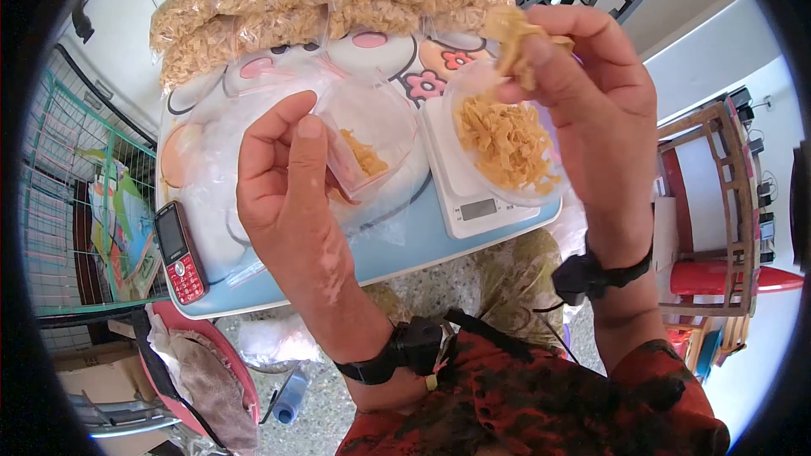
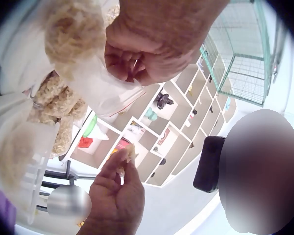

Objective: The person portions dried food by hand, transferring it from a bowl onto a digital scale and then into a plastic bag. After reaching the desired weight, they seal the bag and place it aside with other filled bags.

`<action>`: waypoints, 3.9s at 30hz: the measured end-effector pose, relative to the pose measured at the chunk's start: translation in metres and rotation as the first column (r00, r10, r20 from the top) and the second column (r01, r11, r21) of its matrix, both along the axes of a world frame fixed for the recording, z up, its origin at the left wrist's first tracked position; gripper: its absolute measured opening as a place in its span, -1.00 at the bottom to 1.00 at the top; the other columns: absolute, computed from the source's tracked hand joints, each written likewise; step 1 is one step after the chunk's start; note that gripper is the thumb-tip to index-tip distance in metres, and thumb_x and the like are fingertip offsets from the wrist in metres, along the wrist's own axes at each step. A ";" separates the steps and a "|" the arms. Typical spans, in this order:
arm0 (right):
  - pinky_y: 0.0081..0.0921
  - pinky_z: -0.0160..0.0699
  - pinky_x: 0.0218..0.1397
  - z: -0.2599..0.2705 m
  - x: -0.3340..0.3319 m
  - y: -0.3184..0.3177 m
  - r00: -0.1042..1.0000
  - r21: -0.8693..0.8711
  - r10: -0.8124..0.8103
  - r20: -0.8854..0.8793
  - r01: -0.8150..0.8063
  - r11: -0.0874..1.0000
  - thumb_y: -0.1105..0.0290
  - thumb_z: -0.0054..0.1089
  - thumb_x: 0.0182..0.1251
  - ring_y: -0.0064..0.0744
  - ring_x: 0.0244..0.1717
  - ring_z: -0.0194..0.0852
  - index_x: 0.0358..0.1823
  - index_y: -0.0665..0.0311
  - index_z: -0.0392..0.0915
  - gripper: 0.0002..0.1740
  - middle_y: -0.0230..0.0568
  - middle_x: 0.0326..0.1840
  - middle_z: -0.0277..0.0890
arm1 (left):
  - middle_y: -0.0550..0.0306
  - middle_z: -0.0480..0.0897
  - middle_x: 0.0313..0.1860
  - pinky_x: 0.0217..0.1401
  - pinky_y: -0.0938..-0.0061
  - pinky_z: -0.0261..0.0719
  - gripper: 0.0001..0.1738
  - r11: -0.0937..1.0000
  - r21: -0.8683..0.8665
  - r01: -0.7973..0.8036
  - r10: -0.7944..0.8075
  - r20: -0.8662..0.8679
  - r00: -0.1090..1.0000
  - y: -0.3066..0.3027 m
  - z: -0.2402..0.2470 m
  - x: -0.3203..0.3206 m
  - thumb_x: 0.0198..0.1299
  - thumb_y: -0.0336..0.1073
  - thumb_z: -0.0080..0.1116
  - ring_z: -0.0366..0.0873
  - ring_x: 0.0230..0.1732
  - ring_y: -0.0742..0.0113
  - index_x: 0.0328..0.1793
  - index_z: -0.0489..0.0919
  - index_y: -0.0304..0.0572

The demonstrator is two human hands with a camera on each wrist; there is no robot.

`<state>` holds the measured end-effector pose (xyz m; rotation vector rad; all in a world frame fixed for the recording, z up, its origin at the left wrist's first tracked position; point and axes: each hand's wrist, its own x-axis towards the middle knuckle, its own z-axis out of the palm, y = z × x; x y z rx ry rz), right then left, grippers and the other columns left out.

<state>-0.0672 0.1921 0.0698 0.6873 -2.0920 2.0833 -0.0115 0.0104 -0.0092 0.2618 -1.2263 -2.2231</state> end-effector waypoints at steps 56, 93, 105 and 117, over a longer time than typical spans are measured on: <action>-0.27 0.44 0.15 -0.040 0.015 -0.093 0.762 0.878 0.604 -0.231 -0.104 0.467 0.30 0.38 0.07 -0.04 0.08 0.40 -0.12 0.37 0.52 -0.61 -0.07 -0.08 0.49 | 0.34 0.53 -0.37 -0.49 0.78 0.14 -0.82 0.978 -0.089 -0.188 0.193 0.046 0.980 -0.026 0.001 0.016 0.31 -0.40 0.18 0.25 -0.50 0.71 0.00 0.59 -0.27; -0.32 0.54 -0.16 -0.040 -0.029 0.057 0.931 0.919 0.231 -0.282 0.194 0.342 0.35 0.32 0.17 -0.17 -0.28 0.57 0.15 0.28 0.49 -0.51 -0.06 -0.02 0.46 | 0.27 0.57 -0.33 -0.46 0.73 0.27 -0.82 0.998 0.018 -0.053 0.054 -0.060 0.997 -0.007 -0.012 -0.005 0.36 -0.29 0.18 0.35 -0.44 0.63 -0.08 0.58 -0.28; -0.36 0.51 -0.29 -0.040 -0.036 0.050 0.970 0.897 0.101 -0.219 0.159 0.413 0.45 0.21 0.16 -0.19 -0.38 0.55 -0.12 0.32 0.51 -0.76 -0.13 -0.41 0.50 | 0.25 0.61 -0.24 -0.31 0.74 0.35 -0.81 0.996 0.053 -0.072 0.074 -0.041 0.996 -0.015 -0.015 -0.001 0.35 -0.31 0.20 0.40 -0.34 0.62 -0.06 0.59 -0.30; -0.74 0.36 -0.56 -0.020 -0.026 0.068 0.895 0.249 0.030 0.445 -0.155 0.956 0.46 0.25 0.32 -0.68 -0.50 0.48 -0.09 0.35 0.56 -0.82 -0.39 -0.46 0.50 | 0.24 0.63 -0.22 -0.25 0.74 0.38 -0.79 0.994 0.069 -0.089 0.091 -0.027 0.996 -0.017 -0.017 0.000 0.32 -0.29 0.24 0.41 -0.32 0.63 -0.07 0.60 -0.30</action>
